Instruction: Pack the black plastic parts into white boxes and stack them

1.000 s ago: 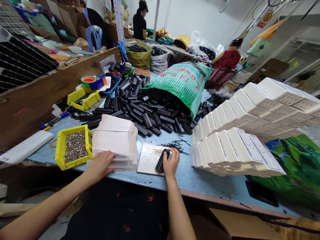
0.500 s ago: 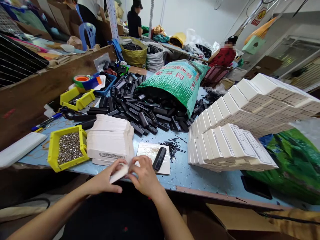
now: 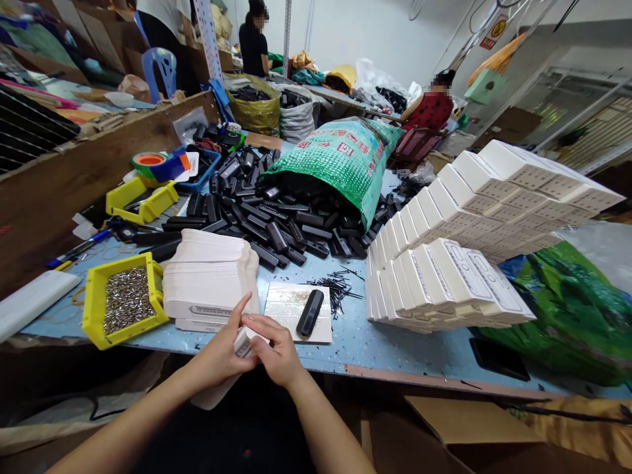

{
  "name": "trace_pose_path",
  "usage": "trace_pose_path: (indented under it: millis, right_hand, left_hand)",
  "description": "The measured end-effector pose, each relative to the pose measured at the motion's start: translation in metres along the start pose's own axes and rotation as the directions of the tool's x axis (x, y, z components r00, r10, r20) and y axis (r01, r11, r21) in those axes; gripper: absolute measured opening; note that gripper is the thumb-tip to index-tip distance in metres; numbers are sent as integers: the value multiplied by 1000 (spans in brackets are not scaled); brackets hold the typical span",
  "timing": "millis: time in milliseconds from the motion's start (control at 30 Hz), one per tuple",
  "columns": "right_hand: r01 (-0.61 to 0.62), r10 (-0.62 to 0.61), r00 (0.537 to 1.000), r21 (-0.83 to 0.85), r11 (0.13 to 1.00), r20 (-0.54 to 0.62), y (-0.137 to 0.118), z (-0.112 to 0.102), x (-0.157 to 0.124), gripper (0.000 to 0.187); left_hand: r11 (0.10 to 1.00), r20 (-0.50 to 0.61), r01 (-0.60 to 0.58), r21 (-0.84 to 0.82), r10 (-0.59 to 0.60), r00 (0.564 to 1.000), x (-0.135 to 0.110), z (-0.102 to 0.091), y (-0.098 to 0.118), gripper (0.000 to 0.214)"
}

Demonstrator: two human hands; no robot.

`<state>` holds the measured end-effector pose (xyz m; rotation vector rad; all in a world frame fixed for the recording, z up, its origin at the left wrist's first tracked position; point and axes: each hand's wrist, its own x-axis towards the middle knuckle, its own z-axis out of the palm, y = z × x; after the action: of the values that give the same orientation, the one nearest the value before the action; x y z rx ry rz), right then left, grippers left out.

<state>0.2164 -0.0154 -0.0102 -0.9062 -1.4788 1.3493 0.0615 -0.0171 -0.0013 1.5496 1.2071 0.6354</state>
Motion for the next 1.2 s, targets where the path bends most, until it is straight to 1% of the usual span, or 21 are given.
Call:
trace_pose_path:
  millis: [67,133,233,300,367,433,467,500,567,633,667,733,800,833,867,900,967,1000,1033,1100,1200]
  right_hand:
    - [-57,57,998,-10,998,-40,-5,5,-2,35]
    - [-37,28,994,-84,996,-109,-5,9,-5,34]
    - [95,-104,995,-374,923,-2,-2,-4,-10,38]
    - [123,-61,991,-617,777,121,2,-32,-12,46]
    - [130,16,986,-822,554,167,6,-68,-14,55]
    - [174,55,976,-907,384,211,8,-100,-16,55]
    - [206,62,968,-907,368,245,7,-111,-17,51]
    - [215,54,965,-891,401,257,5,-117,-18,46]
    - [149,-26,986,-803,577,165,-3,-114,-19,33]
    - [72,-166,980,-579,812,-111,-13,-94,-20,31]
    - [82,-213,941,-433,898,-264,-17,-80,-19,34]
    - [178,-269,857,-238,955,-439,-23,-50,-16,40]
    - [233,-321,838,-243,942,-441,-23,-28,-14,45]
    - [230,-331,844,-273,934,-422,-21,-20,-13,47]
    - [217,-327,849,-290,932,-414,-19,-16,-13,48]
    - [201,-308,857,-282,938,-413,-16,-14,-13,50]
    - [160,-230,910,-219,962,-344,-9,-18,-11,54]
    - [136,-190,948,-215,967,-255,-6,-24,-7,55]
    - [94,-139,977,-262,960,-159,-2,-34,0,53]
    - [-23,-17,996,-444,896,-86,7,-64,22,40]
    - [-245,35,941,-605,757,-337,20,-128,64,37]
  left_hand:
    - [1000,14,18,-5,-17,1000,3,3,0,109]
    - [1000,40,13,-4,-13,999,5,3,-1,110]
    - [1000,38,24,-9,-24,999,7,-4,-7,107]
    - [990,-18,119,-72,-121,992,5,-14,-14,102]
    - [927,-27,230,-296,-248,968,1,-28,-20,95]
    - [753,34,279,-596,-324,946,-4,-42,-24,83]
    - [642,45,269,-718,-342,939,-6,-48,-25,76]
    - [544,23,235,-806,-368,930,-7,-51,-25,69]
    - [423,-106,112,-899,-459,882,-6,-50,-22,52]
    - [359,-214,0,-933,-556,803,-4,-39,-15,38]
    - [327,-219,-17,-945,-592,775,-2,-30,-11,33]
    - [259,-146,27,-966,-624,767,-1,-11,-3,29]
    - [230,-7,161,-960,-594,804,-3,6,1,29]
    - [270,53,239,-933,-554,831,-5,12,0,33]
    - [371,59,287,-883,-517,854,-7,16,-3,39]
    - [529,-1,288,-798,-480,877,-10,17,-7,47]
    - [873,-268,152,-463,-301,915,-13,16,-18,68]
    - [969,-381,58,-239,-149,913,-14,15,-24,76]
    - [999,-414,-8,-43,-11,910,-14,13,-28,79]
    - [986,-299,-40,161,87,950,-12,9,-33,73]
    - [966,-197,20,259,33,980,-8,3,-38,61]
